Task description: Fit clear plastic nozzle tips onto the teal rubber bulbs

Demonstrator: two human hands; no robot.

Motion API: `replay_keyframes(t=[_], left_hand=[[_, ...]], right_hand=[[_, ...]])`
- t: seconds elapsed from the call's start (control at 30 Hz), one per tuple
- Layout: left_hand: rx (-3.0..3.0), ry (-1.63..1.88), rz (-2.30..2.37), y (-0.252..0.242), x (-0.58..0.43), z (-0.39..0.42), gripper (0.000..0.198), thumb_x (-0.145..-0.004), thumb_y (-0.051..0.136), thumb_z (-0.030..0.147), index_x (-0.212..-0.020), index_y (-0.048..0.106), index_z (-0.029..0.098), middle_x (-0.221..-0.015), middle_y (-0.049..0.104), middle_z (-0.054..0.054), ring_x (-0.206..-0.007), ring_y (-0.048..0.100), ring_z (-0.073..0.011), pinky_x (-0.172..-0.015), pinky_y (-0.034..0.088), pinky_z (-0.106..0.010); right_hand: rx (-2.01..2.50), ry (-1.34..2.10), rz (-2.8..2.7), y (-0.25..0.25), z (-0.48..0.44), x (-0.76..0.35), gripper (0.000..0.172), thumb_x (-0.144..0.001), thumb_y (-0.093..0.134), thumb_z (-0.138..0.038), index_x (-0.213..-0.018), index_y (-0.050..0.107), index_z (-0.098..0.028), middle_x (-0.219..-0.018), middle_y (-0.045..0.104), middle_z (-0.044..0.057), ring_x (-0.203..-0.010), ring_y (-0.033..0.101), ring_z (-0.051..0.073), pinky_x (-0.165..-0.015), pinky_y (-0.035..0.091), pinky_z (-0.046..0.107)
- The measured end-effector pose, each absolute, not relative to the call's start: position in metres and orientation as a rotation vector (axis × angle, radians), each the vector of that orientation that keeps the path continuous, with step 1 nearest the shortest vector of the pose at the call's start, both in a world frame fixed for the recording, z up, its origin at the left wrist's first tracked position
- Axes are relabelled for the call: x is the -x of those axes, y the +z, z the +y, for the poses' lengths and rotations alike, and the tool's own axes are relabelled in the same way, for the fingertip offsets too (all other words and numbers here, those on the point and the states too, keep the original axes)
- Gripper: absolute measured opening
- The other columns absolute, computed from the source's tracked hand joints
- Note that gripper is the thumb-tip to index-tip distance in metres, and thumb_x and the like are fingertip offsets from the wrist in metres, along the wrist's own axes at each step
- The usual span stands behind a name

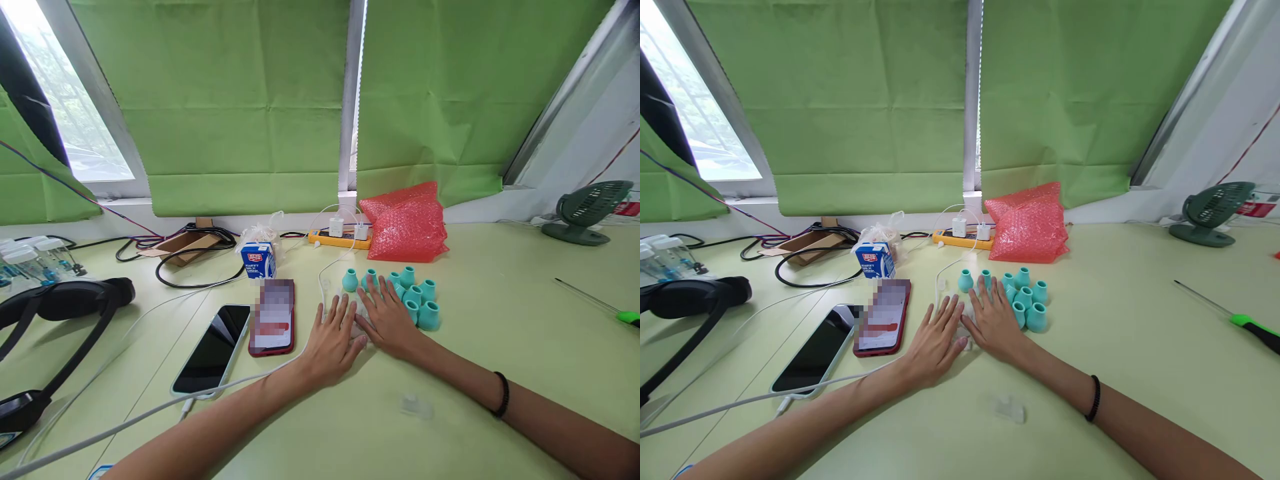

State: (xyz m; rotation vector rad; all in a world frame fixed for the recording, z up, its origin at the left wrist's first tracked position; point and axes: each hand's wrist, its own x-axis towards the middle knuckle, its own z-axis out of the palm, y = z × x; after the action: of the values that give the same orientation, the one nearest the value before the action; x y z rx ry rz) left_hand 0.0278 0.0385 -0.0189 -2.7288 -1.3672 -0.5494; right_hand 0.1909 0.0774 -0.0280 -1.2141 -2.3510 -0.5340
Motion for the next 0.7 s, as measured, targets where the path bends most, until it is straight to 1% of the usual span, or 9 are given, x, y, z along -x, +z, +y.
replay_keyframes(t=[0.1,0.17,0.23,0.3,0.33,0.43,0.53,0.63,0.7], left_hand=[[2.729,-0.666,-1.065,-0.01,-0.032,0.016,0.066,-0.08,0.029,0.049,-0.131,0.018,0.008,-0.138,0.014,-0.018,-0.125,-0.001,-0.0351,-0.096,0.014,-0.057],[2.797,-0.64,-0.622,-0.006,-0.04,-0.003,0.056,-0.081,0.028,0.048,-0.129,0.026,0.019,-0.138,0.02,-0.01,-0.126,0.005,-0.0349,-0.095,0.015,-0.058],[2.816,-0.521,-0.32,-0.003,-0.052,-0.019,0.045,-0.085,0.026,0.037,-0.127,0.031,0.023,-0.139,0.019,-0.002,-0.126,0.01,-0.0325,-0.095,0.025,-0.051],[2.82,-0.458,-0.286,-0.003,-0.064,-0.024,0.042,-0.085,0.025,0.032,-0.125,0.034,0.023,-0.139,0.019,0.0,-0.125,0.015,-0.0312,-0.092,0.031,-0.048],[2.824,-0.43,-0.275,-0.004,-0.069,-0.024,0.041,-0.085,0.025,0.029,-0.124,0.036,0.022,-0.139,0.02,0.001,-0.125,0.016,-0.0293,-0.094,0.03,-0.046],[2.876,-0.367,-0.278,-0.008,-0.075,-0.015,0.038,-0.085,0.029,0.025,-0.12,0.041,0.019,-0.135,0.03,-0.005,-0.123,0.026,-0.024,-0.093,0.032,-0.04],[2.887,-0.325,-0.388,-0.012,-0.069,-0.005,0.033,-0.082,0.034,0.02,-0.112,0.047,0.011,-0.128,0.039,-0.014,-0.117,0.035,-0.0236,-0.093,0.032,-0.038],[2.843,-0.318,-0.438,-0.01,-0.052,0.002,0.03,-0.083,0.033,0.018,-0.104,0.052,0.01,-0.122,0.046,-0.014,-0.115,0.038,-0.0236,-0.094,0.03,-0.039],[2.795,-0.294,-0.435,-0.008,-0.039,0.007,0.029,-0.083,0.031,0.017,-0.1,0.054,0.01,-0.12,0.047,-0.015,-0.117,0.035,-0.0245,-0.097,0.025,-0.044]], right_hand=[[1.211,-0.553,-2.397,-0.031,0.079,-0.19,0.04,-0.083,0.038,-0.032,-0.112,0.05,-0.007,-0.123,0.043,0.02,-0.12,0.027,0.034,-0.094,0.027,0.053],[1.157,-0.539,-2.426,-0.033,0.08,-0.19,0.037,-0.084,0.036,-0.028,-0.112,0.05,-0.009,-0.123,0.043,0.018,-0.119,0.029,0.032,-0.093,0.031,0.051],[1.108,-0.506,-2.434,-0.035,0.082,-0.19,0.036,-0.085,0.034,-0.024,-0.113,0.049,-0.01,-0.125,0.042,0.017,-0.12,0.028,0.03,-0.092,0.034,0.048],[1.074,-0.467,-2.436,-0.035,0.084,-0.19,0.036,-0.085,0.032,-0.021,-0.116,0.046,-0.009,-0.127,0.039,0.016,-0.122,0.026,0.028,-0.091,0.036,0.047],[1.053,-0.45,-2.443,-0.035,0.085,-0.19,0.036,-0.085,0.031,-0.019,-0.117,0.044,-0.009,-0.127,0.039,0.016,-0.122,0.025,0.027,-0.091,0.037,0.046],[0.954,-0.397,-2.494,-0.034,0.084,-0.191,0.036,-0.085,0.028,-0.014,-0.117,0.043,-0.007,-0.126,0.04,0.016,-0.123,0.025,0.026,-0.093,0.036,0.044],[0.803,-0.281,-2.547,-0.031,0.081,-0.192,0.036,-0.085,0.025,-0.011,-0.115,0.045,-0.008,-0.12,0.048,0.014,-0.117,0.036,0.023,-0.096,0.036,0.04],[0.768,-0.183,-2.493,-0.023,0.082,-0.189,0.036,-0.085,0.021,-0.011,-0.109,0.049,-0.009,-0.113,0.053,0.012,-0.11,0.045,0.019,-0.097,0.035,0.035],[0.796,-0.181,-2.446,-0.015,0.089,-0.18,0.035,-0.086,0.024,-0.015,-0.108,0.05,-0.007,-0.118,0.049,0.015,-0.114,0.041,0.02,-0.098,0.033,0.035]])
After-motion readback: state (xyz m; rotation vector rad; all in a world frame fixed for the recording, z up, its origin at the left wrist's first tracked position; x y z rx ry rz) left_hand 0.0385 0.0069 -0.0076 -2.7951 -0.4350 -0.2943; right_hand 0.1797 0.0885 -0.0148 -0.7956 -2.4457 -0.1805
